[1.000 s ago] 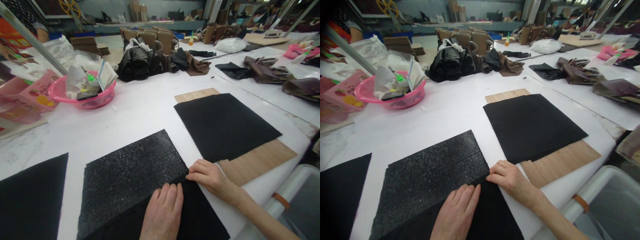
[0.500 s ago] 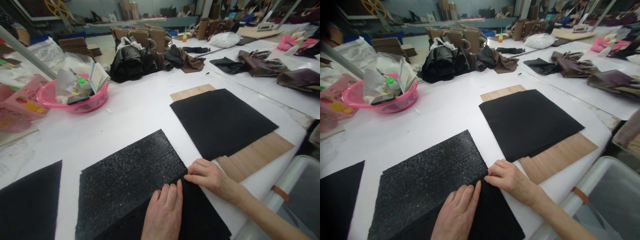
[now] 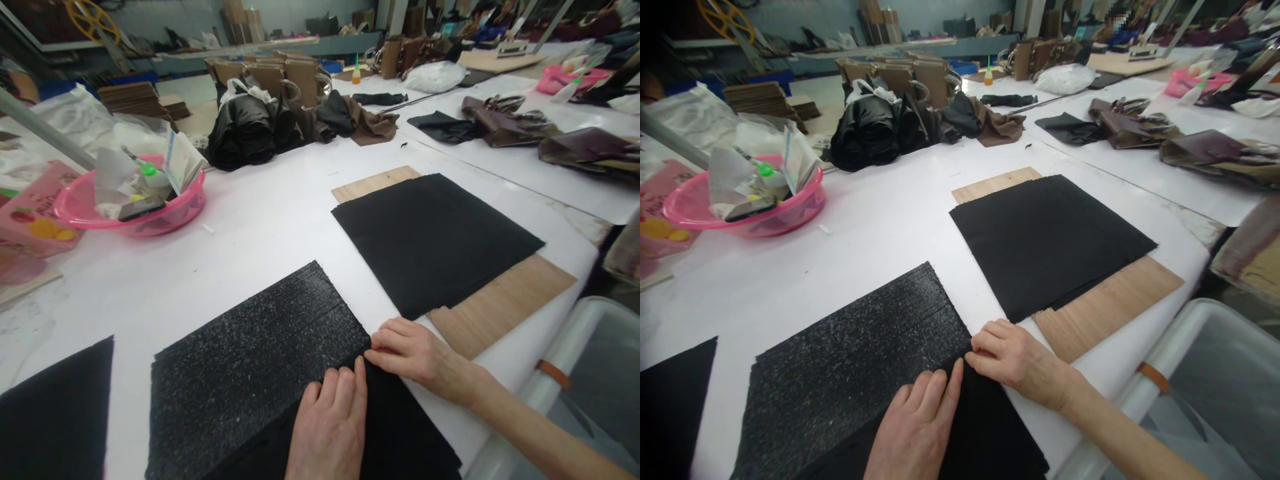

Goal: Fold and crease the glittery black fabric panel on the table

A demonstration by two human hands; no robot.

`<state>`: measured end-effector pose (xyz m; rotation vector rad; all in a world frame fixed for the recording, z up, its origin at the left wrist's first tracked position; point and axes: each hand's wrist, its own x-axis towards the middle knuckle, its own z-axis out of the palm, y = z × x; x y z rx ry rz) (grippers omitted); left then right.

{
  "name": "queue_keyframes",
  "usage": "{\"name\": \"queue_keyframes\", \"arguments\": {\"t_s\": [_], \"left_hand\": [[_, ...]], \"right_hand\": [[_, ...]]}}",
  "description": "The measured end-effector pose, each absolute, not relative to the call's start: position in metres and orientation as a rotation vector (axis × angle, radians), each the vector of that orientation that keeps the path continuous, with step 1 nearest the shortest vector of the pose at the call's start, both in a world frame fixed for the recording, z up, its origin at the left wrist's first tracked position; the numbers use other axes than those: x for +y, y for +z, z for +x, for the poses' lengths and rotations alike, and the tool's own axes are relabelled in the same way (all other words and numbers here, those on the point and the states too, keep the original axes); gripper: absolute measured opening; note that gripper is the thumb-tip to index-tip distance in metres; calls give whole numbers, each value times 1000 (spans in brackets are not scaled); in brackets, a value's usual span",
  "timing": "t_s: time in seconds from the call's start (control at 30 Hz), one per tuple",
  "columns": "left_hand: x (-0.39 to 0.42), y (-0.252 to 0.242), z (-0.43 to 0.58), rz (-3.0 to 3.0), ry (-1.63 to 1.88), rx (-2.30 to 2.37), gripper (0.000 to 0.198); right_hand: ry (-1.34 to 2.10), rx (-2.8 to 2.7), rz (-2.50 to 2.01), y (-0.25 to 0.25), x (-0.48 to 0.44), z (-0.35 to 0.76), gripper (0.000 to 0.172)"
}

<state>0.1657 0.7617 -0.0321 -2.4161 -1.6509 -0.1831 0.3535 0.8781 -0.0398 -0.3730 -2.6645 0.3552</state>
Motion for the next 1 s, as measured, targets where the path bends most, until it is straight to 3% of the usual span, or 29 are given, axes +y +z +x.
{"name": "queue_keyframes", "arguments": {"t_s": [0.33,1.0], "left_hand": [[765,-31,168,-2436,-110,-1696,46],[764,-30,169,-2442,-70,-1715,44]], "right_hand": [[741,-2424,-546,-47,877,358,22],[431,-2542,-525,-53,873,358,20]]}}
